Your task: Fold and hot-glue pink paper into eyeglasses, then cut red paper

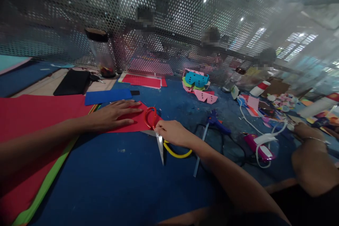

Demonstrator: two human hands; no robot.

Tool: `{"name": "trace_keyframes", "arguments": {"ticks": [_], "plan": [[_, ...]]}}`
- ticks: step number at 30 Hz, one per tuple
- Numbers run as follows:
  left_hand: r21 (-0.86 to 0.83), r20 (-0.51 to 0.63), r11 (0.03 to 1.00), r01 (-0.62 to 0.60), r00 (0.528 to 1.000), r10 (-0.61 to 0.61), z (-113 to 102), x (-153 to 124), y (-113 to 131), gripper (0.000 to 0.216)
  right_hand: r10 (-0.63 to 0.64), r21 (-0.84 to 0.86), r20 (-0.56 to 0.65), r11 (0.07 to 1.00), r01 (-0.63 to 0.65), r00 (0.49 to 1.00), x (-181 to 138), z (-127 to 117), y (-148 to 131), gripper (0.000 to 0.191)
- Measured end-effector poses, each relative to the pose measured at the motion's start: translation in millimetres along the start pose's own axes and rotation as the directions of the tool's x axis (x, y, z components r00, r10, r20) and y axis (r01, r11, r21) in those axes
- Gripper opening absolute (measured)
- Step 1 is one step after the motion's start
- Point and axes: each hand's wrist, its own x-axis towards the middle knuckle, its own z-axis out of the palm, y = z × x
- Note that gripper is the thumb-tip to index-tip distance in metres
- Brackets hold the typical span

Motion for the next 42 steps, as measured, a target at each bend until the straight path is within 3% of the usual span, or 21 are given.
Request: {"name": "trace_keyframes", "arguments": {"ticks": [8, 42], "plan": [[0.028, -0.019, 0.998, 0.055, 0.998, -0.055, -2, -9, -12, 0.065, 0.003, 0.001, 0.013, 1.0, -0.003, 1.0, 1, -1, 0, 0.024], [0.04, -0.009, 0.998, 0.046, 0.999, -0.046, 1, -6, -12, 0.066, 0.023, -0.005, 0.012, 1.0, -0.023, 1.0, 4, 1, -15, 0.025]]}}
